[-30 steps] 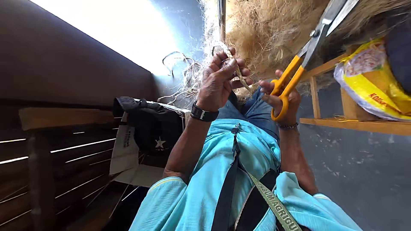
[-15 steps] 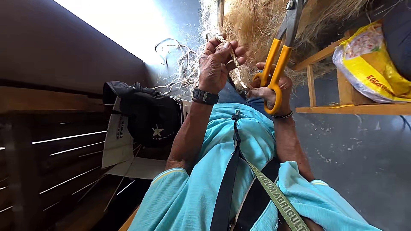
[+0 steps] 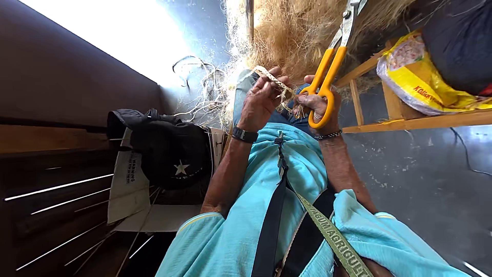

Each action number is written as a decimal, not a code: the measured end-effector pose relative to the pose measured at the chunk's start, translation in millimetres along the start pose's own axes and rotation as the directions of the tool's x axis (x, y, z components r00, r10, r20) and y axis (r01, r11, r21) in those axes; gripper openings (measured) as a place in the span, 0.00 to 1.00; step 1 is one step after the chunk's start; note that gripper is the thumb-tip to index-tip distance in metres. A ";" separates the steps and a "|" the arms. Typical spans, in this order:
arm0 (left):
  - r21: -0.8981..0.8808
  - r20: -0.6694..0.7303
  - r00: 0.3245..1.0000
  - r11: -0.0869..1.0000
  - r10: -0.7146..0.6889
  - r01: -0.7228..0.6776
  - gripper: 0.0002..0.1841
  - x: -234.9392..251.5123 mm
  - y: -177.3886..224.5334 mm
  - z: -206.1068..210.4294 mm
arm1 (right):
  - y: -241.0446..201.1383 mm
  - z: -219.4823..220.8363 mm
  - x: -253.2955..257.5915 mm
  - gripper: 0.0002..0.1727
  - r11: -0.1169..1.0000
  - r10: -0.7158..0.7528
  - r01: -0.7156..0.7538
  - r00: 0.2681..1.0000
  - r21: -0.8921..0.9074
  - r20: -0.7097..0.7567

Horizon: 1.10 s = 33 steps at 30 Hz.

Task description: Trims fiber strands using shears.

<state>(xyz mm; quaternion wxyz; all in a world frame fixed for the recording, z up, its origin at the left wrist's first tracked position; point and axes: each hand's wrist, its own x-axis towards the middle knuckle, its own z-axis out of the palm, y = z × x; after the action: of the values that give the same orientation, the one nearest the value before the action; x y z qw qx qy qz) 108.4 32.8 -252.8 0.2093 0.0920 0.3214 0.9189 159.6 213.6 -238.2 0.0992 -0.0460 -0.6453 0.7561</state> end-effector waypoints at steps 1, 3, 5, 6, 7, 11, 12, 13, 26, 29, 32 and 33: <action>-0.010 0.002 1.000 1.000 -0.011 0.011 0.23 -2.2 -4.8 1.2 | 0.0 1.2 0.2 0.29 1.000 0.003 -0.004 1.000 -0.009 -0.014; 0.024 0.010 1.000 1.000 0.008 -0.008 0.26 -4.8 -12.9 4.4 | 2.0 3.7 0.9 0.29 1.000 0.007 -0.007 0.999 -0.016 -0.041; 0.088 0.001 0.998 0.994 0.059 -0.059 0.23 -5.7 -17.8 10.3 | 3.9 7.5 0.7 0.28 1.000 -0.004 0.003 0.999 -0.012 -0.054; 0.117 -0.004 0.996 0.989 0.091 -0.089 0.20 -5.1 -19.8 11.7 | 5.0 9.7 0.2 0.27 1.000 -0.007 0.006 0.998 -0.009 -0.060; 0.140 -0.012 0.993 0.983 0.121 -0.118 0.18 -4.3 -22.0 11.9 | 6.2 11.3 -0.7 0.25 1.000 -0.006 0.005 0.998 -0.014 -0.065; 0.187 -0.037 0.979 0.964 0.200 -0.190 0.17 0.1 -21.0 10.2 | 6.6 9.3 -4.9 0.25 0.995 0.042 -0.048 0.997 -0.092 -0.064; 0.178 -0.040 0.978 0.965 0.205 -0.195 0.18 1.9 -16.4 10.2 | 4.0 5.0 -7.2 0.26 0.991 0.070 -0.074 0.997 -0.115 -0.039; 0.156 -0.049 0.978 0.969 0.202 -0.192 0.18 3.9 -10.5 10.9 | 1.5 -2.0 -11.0 0.26 0.984 0.087 -0.084 0.996 -0.154 0.010; 0.089 -0.119 0.988 0.992 0.102 -0.092 0.24 33.1 42.5 5.7 | -11.1 -87.0 -73.0 0.58 0.975 0.223 -0.171 0.759 -0.143 0.612; 0.128 -0.158 0.978 0.985 0.138 -0.119 0.23 33.8 48.6 5.5 | -4.4 -87.4 -77.5 0.56 0.967 0.254 -0.209 0.713 -0.148 0.653; 0.210 -0.170 0.969 0.968 0.177 -0.140 0.21 35.0 52.4 1.7 | -2.2 -86.8 -74.9 0.55 0.969 0.244 -0.208 0.697 -0.135 0.674; 0.239 -0.172 0.968 0.961 0.184 -0.141 0.20 34.7 53.6 0.8 | -1.9 -87.0 -73.7 0.55 0.969 0.241 -0.208 0.691 -0.131 0.682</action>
<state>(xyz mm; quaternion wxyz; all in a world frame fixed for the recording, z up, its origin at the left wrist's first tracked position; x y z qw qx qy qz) 60.1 10.8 -217.3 0.0892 0.0521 0.4332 0.8953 248.9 282.5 -254.8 -0.2432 0.1593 -0.6410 0.7104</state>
